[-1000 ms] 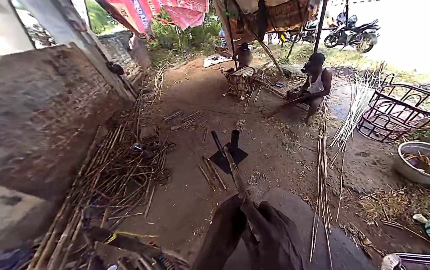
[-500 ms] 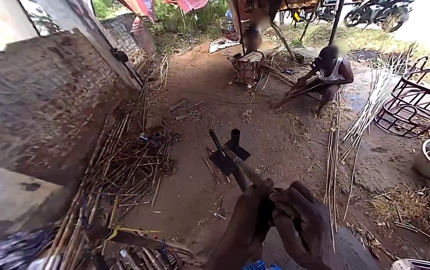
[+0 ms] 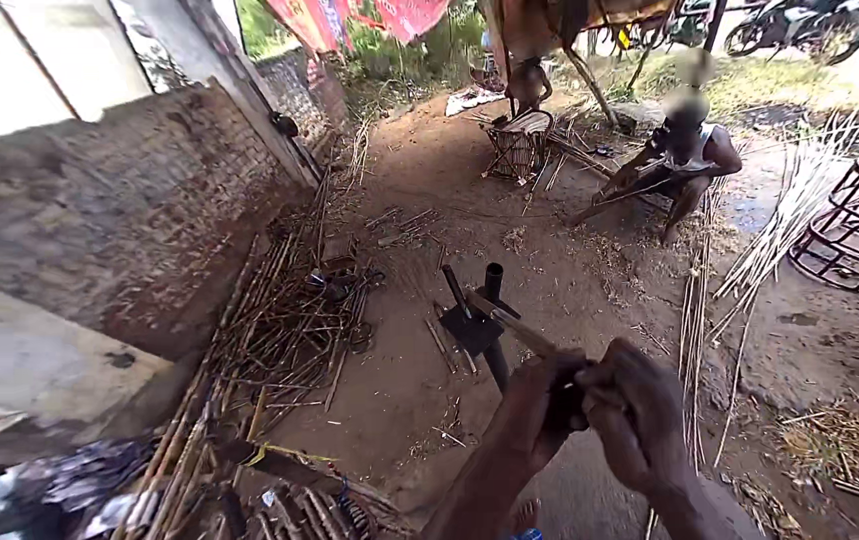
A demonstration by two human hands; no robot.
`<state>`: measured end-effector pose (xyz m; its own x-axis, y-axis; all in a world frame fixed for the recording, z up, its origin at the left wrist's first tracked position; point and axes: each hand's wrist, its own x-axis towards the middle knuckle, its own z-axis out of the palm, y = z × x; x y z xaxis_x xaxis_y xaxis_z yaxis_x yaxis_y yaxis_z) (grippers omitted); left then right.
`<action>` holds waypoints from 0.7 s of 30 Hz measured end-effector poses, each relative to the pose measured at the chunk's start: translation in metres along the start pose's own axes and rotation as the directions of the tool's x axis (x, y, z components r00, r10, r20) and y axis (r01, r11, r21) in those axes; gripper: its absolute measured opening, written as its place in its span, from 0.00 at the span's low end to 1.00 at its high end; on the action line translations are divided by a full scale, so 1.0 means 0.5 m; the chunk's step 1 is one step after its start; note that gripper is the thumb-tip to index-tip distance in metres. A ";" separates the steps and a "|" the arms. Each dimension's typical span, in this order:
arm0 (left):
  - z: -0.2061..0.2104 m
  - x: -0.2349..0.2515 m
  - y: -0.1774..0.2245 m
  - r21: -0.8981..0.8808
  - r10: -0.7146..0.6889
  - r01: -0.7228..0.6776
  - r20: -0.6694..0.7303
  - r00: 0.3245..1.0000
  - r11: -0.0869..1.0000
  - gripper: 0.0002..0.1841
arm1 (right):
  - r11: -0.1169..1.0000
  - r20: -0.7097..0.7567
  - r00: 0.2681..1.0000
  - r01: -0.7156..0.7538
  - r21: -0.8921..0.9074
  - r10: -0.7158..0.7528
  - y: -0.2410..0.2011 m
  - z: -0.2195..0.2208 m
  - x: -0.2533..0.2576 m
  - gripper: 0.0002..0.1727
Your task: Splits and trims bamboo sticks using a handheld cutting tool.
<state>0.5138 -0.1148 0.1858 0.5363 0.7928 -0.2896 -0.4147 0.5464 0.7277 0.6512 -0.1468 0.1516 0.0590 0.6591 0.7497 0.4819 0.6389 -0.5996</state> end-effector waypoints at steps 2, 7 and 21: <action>-0.050 -0.054 -0.036 -0.081 -0.024 0.021 -0.035 0.999 0.996 0.14 | 0.998 0.015 1.000 0.009 -0.061 -0.008 -0.044 0.035 -0.066 0.18; -0.029 -0.091 -0.069 -0.193 0.001 -0.003 -0.009 1.000 0.981 0.11 | 0.994 0.077 0.994 0.083 -0.072 -0.078 -0.076 -0.002 -0.076 0.15; 0.024 -0.041 -0.064 0.130 -0.021 0.032 -0.088 0.996 0.991 0.17 | 0.998 0.150 0.988 0.046 -0.052 -0.038 -0.023 -0.070 -0.046 0.17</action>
<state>0.5245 -0.1518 0.1759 0.4784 0.8019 -0.3579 -0.2981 0.5316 0.7928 0.6748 -0.1829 0.1511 -0.0908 0.6861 0.7218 0.5293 0.6472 -0.5486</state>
